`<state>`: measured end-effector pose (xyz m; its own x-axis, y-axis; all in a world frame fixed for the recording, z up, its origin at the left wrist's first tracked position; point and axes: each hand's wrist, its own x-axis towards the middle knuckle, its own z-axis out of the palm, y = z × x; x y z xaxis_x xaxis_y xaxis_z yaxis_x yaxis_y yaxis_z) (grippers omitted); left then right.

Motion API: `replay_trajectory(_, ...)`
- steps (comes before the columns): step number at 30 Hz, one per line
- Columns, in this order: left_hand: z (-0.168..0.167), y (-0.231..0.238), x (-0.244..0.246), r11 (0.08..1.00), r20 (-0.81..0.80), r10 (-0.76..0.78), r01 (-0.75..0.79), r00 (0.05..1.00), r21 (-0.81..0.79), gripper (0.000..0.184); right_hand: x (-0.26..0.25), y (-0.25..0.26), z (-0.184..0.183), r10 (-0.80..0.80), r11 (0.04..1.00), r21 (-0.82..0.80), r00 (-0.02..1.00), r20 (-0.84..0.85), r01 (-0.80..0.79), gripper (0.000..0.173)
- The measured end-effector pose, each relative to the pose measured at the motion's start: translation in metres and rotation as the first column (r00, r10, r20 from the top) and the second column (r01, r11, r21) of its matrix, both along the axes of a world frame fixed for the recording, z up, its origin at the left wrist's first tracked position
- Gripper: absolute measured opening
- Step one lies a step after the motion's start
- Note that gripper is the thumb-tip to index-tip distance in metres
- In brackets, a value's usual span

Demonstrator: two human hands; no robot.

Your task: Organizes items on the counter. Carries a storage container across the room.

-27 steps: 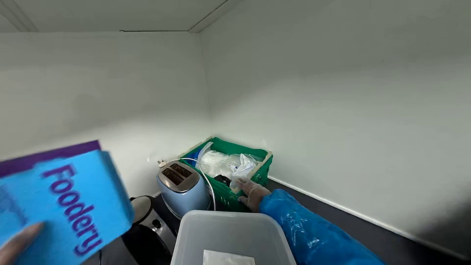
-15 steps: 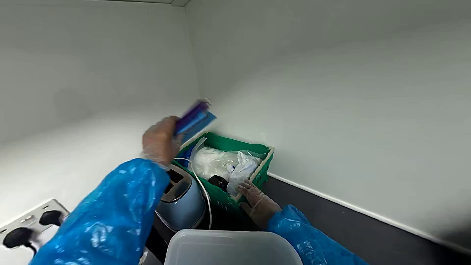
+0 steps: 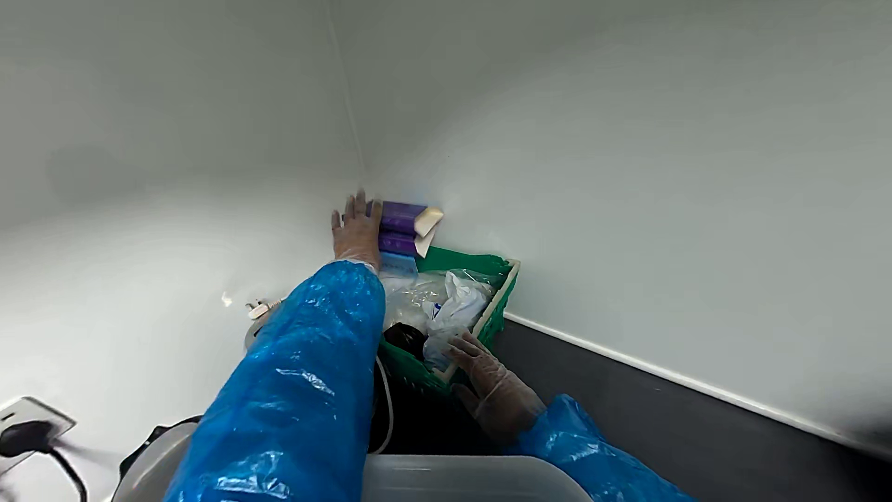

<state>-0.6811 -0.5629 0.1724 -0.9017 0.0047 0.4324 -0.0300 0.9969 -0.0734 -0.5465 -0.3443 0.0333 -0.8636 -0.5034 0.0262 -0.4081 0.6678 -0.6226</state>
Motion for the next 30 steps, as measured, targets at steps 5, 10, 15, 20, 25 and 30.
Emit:
replay_trajectory(5, -0.015, -0.013, 0.011, 0.994, 0.232, 0.092, -0.101, 0.968, 0.028, 0.101, -0.001, 0.0, 0.004, 0.013, 1.0, 0.0, 1.0, 0.027, -0.013, 0.058)
replay_trajectory(10, 0.024, -0.042, 0.047, 0.984, 0.227, 0.165, -0.176, 0.96, 0.028, 0.074, 0.004, -0.003, 0.004, -0.006, 0.999, -0.054, 1.0, 0.023, 0.008, 0.058)
replay_trajectory(15, 0.07, -0.077, 0.097, 0.97, 0.224, 0.167, -0.201, 0.96, 0.139, 0.061, 0.003, -0.002, 0.008, 0.007, 1.0, -0.016, 0.999, 0.046, -0.006, 0.059)
replay_trajectory(20, 0.109, -0.082, 0.199, 0.984, 0.269, 0.067, -0.108, 0.961, 0.14, 0.057, 0.002, 0.007, 0.014, 0.04, 0.994, -0.107, 0.999, 0.023, -0.037, 0.046)
replay_trajectory(25, 0.112, -0.094, 0.312, 0.991, 0.277, -0.116, 0.131, 0.954, -0.037, 0.067, -0.017, 0.016, 0.069, -0.159, 0.98, -0.159, 0.957, -0.241, 0.123, 0.034)
replay_trajectory(30, 0.128, -0.086, 0.418, 0.996, 0.323, -0.084, 0.075, 0.943, 0.04, 0.065, -0.068, -0.014, 0.079, -0.056, 0.931, 0.357, 0.995, -0.084, 0.082, 0.052)
